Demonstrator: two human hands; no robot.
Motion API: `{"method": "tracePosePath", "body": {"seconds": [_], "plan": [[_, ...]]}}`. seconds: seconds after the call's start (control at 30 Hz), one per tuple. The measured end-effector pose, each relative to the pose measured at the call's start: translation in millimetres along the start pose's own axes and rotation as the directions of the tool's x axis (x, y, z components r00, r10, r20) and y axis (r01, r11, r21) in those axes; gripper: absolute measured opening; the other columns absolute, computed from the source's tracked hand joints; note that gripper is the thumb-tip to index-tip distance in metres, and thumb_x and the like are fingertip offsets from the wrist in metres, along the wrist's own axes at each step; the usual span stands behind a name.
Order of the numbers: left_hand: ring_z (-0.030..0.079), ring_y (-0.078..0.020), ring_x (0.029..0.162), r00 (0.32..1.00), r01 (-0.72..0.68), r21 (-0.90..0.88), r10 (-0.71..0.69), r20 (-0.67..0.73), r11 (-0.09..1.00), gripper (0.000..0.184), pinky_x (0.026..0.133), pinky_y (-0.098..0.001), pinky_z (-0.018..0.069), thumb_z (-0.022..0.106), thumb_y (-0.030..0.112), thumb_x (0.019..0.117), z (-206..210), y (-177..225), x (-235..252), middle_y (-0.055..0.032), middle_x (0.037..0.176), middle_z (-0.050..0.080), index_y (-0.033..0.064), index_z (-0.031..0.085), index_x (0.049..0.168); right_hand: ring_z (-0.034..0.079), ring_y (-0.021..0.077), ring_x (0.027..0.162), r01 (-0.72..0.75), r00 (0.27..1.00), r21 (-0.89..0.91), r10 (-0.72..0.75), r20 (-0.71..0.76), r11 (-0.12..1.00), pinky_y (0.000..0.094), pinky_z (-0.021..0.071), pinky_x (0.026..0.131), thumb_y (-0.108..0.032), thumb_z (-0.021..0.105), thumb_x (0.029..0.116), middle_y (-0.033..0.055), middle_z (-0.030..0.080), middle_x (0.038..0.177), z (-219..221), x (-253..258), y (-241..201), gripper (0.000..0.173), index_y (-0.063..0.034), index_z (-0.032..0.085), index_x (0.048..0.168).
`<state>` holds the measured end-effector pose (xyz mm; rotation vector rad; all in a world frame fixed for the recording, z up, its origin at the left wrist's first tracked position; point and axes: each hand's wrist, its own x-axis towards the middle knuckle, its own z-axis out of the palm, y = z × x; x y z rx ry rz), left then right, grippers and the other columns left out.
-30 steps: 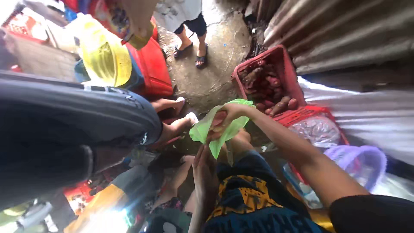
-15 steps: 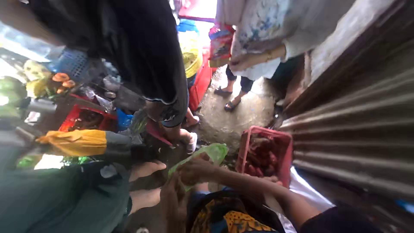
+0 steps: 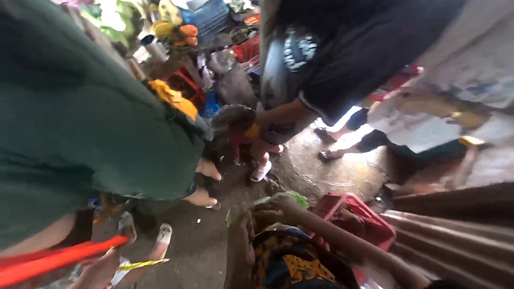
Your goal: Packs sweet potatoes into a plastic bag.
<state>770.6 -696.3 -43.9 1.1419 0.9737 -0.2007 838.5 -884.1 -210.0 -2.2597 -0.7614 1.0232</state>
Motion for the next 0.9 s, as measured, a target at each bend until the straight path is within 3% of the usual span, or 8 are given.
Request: {"method": "tracePosePath", "body": {"seconds": [0.2, 0.33, 0.43, 0.5, 0.63, 0.7, 0.77, 0.9], "plan": [[0.041, -0.0025, 0.049, 1.0, 0.027, 0.049, -0.027, -0.002, 0.998, 0.023, 0.047, -0.0175, 0.0362, 0.051, 0.012, 0.1056, -41.9, 24.1, 36.8, 0.0058, 0.062, 0.048, 0.0041, 0.069, 0.094, 0.067, 0.0466, 0.108, 0.068, 0.939, -0.437, 0.091, 0.332, 0.897, 0.0624, 0.04, 0.11, -0.044, 0.049, 0.1064, 0.0261, 0.072, 0.105, -42.9, -19.7, 5.6, 0.051, 0.0012, 0.068, 0.118], [0.049, -0.0039, 0.06, 0.991, -0.132, 0.195, 0.135, -0.003, 0.972, 0.028, 0.058, -0.0219, 0.0425, 0.048, 0.019, 0.1074, -72.7, 29.1, 66.1, 0.0046, 0.07, 0.055, 0.0054, 0.07, 0.097, 0.073, 0.042, 0.082, 0.337, 0.94, -0.242, -0.34, 0.029, 0.91, 0.0625, 0.0581, 0.076, -0.032, 0.059, 0.1023, 0.0211, 0.074, 0.088, -76.7, 31.2, -138.4, 0.032, -0.0153, 0.071, 0.127], [0.065, -0.0043, 0.086, 0.931, -0.337, 0.032, 0.328, 0.159, 0.941, 0.03, 0.081, -0.0274, 0.0565, 0.045, 0.02, 0.1067, -82.1, 27.1, 76.0, 0.0001, 0.095, 0.069, 0.0017, 0.067, 0.115, 0.068, 0.0224, 0.059, 0.722, 0.59, -0.257, -0.766, -0.255, 0.642, 0.0434, 0.0573, 0.056, -0.036, 0.052, 0.104, 0.0071, 0.065, 0.063, -68.4, 86.2, -188.1, 0.037, -0.0107, 0.071, 0.086], [0.061, -0.0009, 0.099, 0.884, -0.414, -0.083, 0.422, 0.201, 0.907, 0.034, 0.091, -0.0221, 0.0513, 0.041, 0.016, 0.1048, -80.9, 36.1, 69.8, -0.0031, 0.109, 0.066, -0.0057, 0.058, 0.125, 0.062, 0.0167, 0.054, 0.786, 0.485, -0.279, -0.83, -0.275, 0.551, 0.037, 0.0548, 0.055, -0.038, 0.044, 0.1076, 0.0022, 0.059, 0.057, -88.6, 106.1, -209.2, 0.045, -0.0127, 0.067, 0.078], [0.059, -0.0135, 0.108, 0.914, -0.327, 0.162, 0.269, 0.303, 0.931, 0.039, 0.099, -0.0281, 0.0468, 0.032, 0.011, 0.1106, -63.6, 73.6, 65.6, -0.0202, 0.119, 0.063, -0.0151, 0.054, 0.129, 0.054, 0.0145, 0.043, 0.697, 0.53, -0.395, -0.801, -0.279, 0.599, 0.036, 0.0489, 0.046, -0.041, 0.043, 0.1068, -0.0017, 0.049, 0.047, -136.9, 113.1, -215.3, 0.045, -0.0152, 0.059, 0.074], [0.06, -0.0036, 0.08, 0.905, -0.362, 0.108, 0.322, 0.279, 0.926, 0.038, 0.077, -0.0218, 0.0514, 0.037, 0.022, 0.1091, -46.2, 92.6, 71.0, -0.0017, 0.086, 0.065, 0.0, 0.066, 0.101, 0.058, 0.0116, 0.053, 0.681, 0.558, -0.274, -0.723, -0.407, 0.679, 0.0335, 0.0509, 0.055, -0.046, 0.051, 0.1033, -0.0012, 0.057, 0.058, -154.3, 111.2, -195.1, 0.04, -0.0133, 0.061, 0.082], [0.049, 0.0011, 0.061, 0.917, -0.32, -0.023, 0.316, 0.242, 0.947, 0.037, 0.061, -0.0186, 0.0438, 0.041, 0.027, 0.1077, -30.0, 123.4, 72.0, 0.0107, 0.066, 0.051, 0.0126, 0.061, 0.08, 0.068, 0.0136, 0.094, 0.657, 0.648, -0.015, -0.575, -0.5, 0.754, 0.0343, 0.0581, 0.085, -0.061, 0.064, 0.0928, 0.0088, 0.071, 0.1, -166.5, 97.9, -171.2, 0.06, -0.005, 0.061, 0.114], [0.06, -0.0131, 0.077, 0.855, -0.475, 0.165, 0.41, 0.317, 0.864, 0.025, 0.078, -0.0324, 0.0524, 0.051, 0.015, 0.1039, -0.1, 184.4, 55.4, -0.0075, 0.083, 0.062, -0.0049, 0.066, 0.103, 0.043, 0.038, 0.144, 0.367, 0.86, 0.287, -0.205, -0.467, 0.884, 0.0474, 0.0384, 0.119, -0.055, 0.094, 0.0533, 0.0341, 0.04, 0.153, -150.7, 83.0, -171.6, 0.132, 0.0153, 0.034, 0.147]]}}
